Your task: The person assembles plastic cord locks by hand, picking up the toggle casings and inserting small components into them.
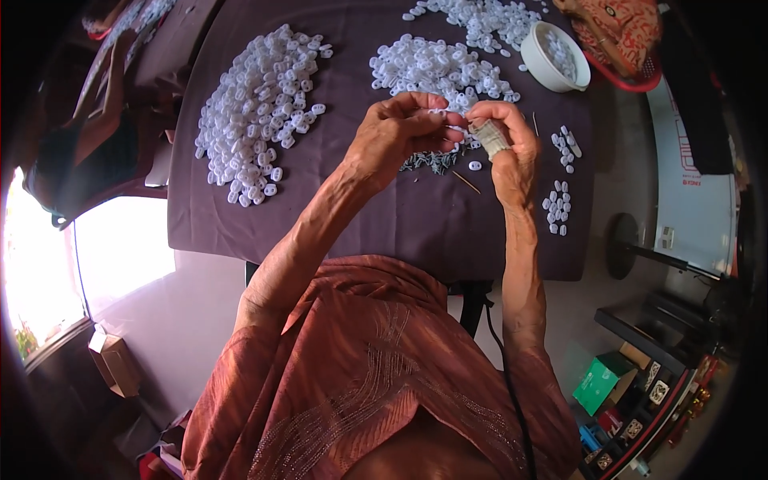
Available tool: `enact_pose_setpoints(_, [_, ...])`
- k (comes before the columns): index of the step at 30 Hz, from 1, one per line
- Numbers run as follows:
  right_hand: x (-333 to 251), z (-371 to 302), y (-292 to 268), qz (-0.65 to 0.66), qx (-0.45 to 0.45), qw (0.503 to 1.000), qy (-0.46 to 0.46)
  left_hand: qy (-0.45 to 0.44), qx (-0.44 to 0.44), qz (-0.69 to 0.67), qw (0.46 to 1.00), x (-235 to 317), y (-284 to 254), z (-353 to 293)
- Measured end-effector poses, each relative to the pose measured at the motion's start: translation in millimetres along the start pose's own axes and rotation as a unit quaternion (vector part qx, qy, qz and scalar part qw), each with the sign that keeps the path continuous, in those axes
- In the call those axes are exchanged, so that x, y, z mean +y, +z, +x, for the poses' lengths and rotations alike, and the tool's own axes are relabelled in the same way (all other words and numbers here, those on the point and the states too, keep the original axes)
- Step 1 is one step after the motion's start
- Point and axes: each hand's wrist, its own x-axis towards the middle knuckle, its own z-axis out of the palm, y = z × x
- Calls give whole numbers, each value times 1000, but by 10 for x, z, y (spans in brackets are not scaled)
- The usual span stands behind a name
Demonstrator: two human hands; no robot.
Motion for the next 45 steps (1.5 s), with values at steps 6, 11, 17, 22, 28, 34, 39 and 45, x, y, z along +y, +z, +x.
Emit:
enact_pose_setpoints(6, [-186, 75, 125, -9, 6, 999, -52, 19, 19, -51, 998, 33, 90, -57])
enact_pose_setpoints(11, [-216, 52, 172, -22, 30, 997, -66, 26, -4, -98, 995, 16, 122, -84])
enact_pose_setpoints(17, [-221, 39, 194, -22, 37, 997, -59, 41, 12, -85, 995, 49, 161, -138])
enact_pose_setpoints(22, [-271, 14, 186, -61, 47, 994, -73, 44, 17, -91, 995, 42, 201, -139])
enact_pose_setpoints(28, [-232, 29, 160, -28, 41, 996, -79, 60, 29, -46, 997, 43, 205, -142])
enact_pose_setpoints(34, [-342, 111, 106, -21, 12, 996, -83, 119, 31, 90, 988, 87, 253, -176])
enact_pose_setpoints(39, [-330, 111, 123, -46, -6, 993, -108, 125, 52, 181, 974, 98, 220, -192])
enact_pose_setpoints(45, [-358, 111, 145, -142, -28, 970, -193, 156, 74, 128, 976, 82, 222, -194])
